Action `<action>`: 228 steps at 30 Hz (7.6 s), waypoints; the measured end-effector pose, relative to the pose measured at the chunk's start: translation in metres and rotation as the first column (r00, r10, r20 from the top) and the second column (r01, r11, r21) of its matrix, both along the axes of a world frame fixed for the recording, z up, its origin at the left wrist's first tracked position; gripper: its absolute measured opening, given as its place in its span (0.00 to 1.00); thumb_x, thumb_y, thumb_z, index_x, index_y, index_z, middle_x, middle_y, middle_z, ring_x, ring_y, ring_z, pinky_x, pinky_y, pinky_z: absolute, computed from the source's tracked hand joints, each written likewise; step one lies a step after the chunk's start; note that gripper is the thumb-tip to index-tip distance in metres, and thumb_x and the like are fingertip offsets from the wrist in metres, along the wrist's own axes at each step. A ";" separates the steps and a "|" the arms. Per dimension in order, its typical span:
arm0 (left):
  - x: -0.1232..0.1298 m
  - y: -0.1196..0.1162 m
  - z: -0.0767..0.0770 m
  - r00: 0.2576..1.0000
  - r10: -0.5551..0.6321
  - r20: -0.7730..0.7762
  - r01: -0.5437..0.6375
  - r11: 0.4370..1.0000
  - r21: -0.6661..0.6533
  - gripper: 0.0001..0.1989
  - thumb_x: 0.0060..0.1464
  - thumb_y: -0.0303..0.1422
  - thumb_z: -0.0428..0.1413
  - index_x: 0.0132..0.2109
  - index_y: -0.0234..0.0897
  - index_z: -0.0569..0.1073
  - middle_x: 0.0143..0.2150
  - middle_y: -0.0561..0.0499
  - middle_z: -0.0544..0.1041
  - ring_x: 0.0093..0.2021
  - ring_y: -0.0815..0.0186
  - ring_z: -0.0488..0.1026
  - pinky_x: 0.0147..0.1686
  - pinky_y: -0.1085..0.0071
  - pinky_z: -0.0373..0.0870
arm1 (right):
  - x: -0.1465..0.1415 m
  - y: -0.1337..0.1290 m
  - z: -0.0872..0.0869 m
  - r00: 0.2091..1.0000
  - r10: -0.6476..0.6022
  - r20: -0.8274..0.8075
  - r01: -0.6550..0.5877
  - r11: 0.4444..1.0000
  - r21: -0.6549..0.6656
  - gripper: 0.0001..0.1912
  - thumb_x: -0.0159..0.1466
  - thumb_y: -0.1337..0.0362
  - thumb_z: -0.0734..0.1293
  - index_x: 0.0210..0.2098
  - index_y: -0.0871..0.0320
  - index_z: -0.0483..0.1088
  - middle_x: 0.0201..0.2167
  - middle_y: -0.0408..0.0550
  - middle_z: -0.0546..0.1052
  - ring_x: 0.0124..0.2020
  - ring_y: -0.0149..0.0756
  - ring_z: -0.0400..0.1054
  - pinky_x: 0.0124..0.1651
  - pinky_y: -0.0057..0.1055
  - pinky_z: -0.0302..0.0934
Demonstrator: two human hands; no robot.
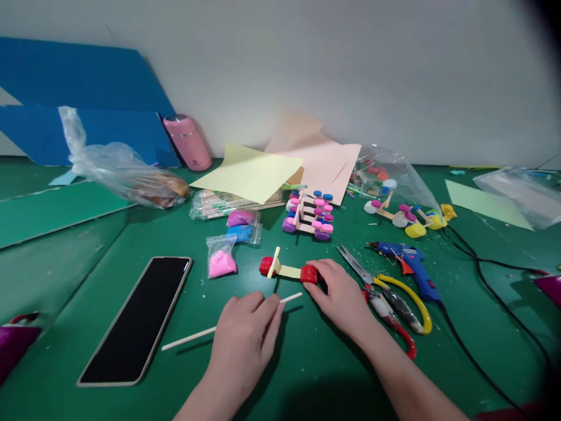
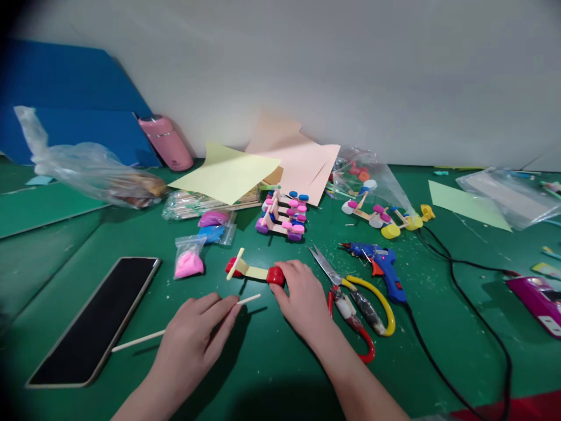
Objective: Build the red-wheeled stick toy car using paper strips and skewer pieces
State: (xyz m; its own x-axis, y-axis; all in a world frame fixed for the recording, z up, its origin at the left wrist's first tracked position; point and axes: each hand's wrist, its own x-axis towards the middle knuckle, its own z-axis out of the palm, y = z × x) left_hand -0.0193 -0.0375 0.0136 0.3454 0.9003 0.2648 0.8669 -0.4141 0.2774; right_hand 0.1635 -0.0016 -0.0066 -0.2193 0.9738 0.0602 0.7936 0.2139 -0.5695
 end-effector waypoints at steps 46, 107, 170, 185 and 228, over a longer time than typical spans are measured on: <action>0.008 -0.001 -0.018 0.987 -0.161 0.017 0.148 0.937 0.316 0.08 0.53 0.27 0.50 0.38 0.31 0.72 0.22 0.51 0.66 0.23 0.66 0.61 0.24 0.68 0.53 | -0.017 -0.047 -0.005 0.927 0.001 -0.375 0.088 0.971 0.221 0.09 0.59 0.66 0.63 0.40 0.55 0.66 0.30 0.44 0.71 0.31 0.32 0.64 0.33 0.29 0.60; -0.006 -0.008 0.040 0.987 -0.142 0.076 0.097 0.903 0.418 0.06 0.54 0.31 0.49 0.36 0.41 0.70 0.29 0.51 0.73 0.30 0.63 0.70 0.30 0.64 0.66 | -0.001 0.000 0.033 0.901 0.171 -0.398 -0.146 0.985 0.091 0.11 0.62 0.66 0.60 0.27 0.58 0.71 0.29 0.45 0.74 0.31 0.31 0.68 0.34 0.26 0.62; -0.004 0.053 -0.018 0.969 0.008 0.245 0.015 0.996 -0.090 0.09 0.49 0.29 0.50 0.33 0.35 0.74 0.31 0.48 0.66 0.34 0.61 0.63 0.33 0.65 0.62 | -0.027 0.042 0.021 0.865 0.359 0.349 -0.433 0.887 0.162 0.15 0.64 0.60 0.56 0.33 0.58 0.72 0.27 0.45 0.74 0.29 0.31 0.66 0.26 0.27 0.45; 0.002 0.051 -0.011 0.967 0.028 0.251 -0.010 0.997 -0.076 0.11 0.51 0.32 0.47 0.30 0.35 0.74 0.29 0.48 0.66 0.33 0.62 0.64 0.32 0.66 0.63 | -0.026 0.041 0.020 0.866 0.349 0.360 -0.433 0.882 0.185 0.15 0.64 0.60 0.57 0.28 0.58 0.71 0.26 0.44 0.73 0.28 0.30 0.65 0.25 0.28 0.43; -0.024 0.053 0.014 0.943 -0.231 -0.240 0.302 0.896 0.326 0.06 0.53 0.29 0.48 0.34 0.39 0.70 0.30 0.49 0.72 0.31 0.62 0.68 0.29 0.65 0.60 | -0.027 0.040 0.017 0.867 0.356 0.349 -0.446 0.867 0.223 0.17 0.65 0.59 0.55 0.28 0.57 0.71 0.26 0.44 0.73 0.27 0.30 0.65 0.24 0.28 0.42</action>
State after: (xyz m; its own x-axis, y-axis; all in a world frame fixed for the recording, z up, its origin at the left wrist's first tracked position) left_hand -0.0431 0.0156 0.0275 0.6348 0.6263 0.4525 0.7310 -0.6765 -0.0894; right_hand 0.1365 0.0387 0.0105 -0.6376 0.7450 0.1959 0.7195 0.6668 -0.1940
